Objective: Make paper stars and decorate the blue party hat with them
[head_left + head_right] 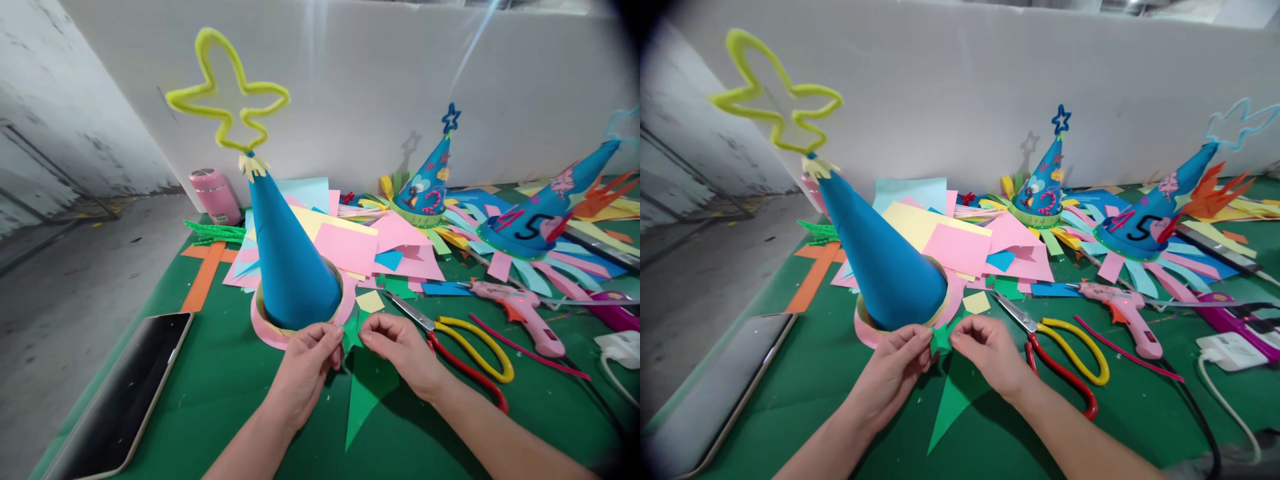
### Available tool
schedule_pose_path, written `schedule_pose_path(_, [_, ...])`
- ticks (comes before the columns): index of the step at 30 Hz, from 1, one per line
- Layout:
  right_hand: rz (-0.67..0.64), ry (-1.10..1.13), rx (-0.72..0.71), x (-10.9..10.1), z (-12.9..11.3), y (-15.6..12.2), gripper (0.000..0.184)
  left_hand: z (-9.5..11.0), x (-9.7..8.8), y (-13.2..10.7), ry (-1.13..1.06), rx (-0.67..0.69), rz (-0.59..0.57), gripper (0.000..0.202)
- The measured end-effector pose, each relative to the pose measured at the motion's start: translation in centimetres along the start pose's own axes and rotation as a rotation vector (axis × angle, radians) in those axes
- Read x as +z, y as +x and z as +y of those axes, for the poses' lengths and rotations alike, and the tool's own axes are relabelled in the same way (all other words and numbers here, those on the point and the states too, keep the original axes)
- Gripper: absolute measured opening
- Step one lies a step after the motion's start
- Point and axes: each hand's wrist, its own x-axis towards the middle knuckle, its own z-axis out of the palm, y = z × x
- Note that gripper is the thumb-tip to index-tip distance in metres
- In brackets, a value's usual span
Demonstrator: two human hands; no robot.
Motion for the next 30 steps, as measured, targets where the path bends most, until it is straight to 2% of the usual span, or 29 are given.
schedule_pose_path(3, [0.018,0.032,0.020,0.06,-0.04,-0.15,0.022,0.04,-0.04,-0.02,-0.004,0.005,0.010,0.025])
schedule_pose_path(8, [-0.077,-0.009,-0.018,0.44,-0.25,-0.42,0.019,-0.26,-0.02,-0.11,0.184,0.024,-0.005,0.027])
schedule_pose_path(13, [0.003,-0.014,-0.004,0.47,-0.06,-0.23,0.022,-0.55,0.30,-0.20,0.005,0.024,0.008,0.029])
schedule_pose_path(21, [0.033,0.022,0.011,0.42,-0.01,-0.30,0.022,-0.86,0.30,-0.31,0.149,0.011,-0.029,0.017])
schedule_pose_path(26, [0.010,0.162,0.081,0.33,0.25,-0.07,0.028,-0.53,0.36,-0.39,0.112,0.002,-0.007,0.020])
schedule_pose_path(30, [-0.005,0.194,0.063,0.12,0.39,-0.12,0.037,-0.44,0.51,-0.41,0.084,0.009,0.025,0.020])
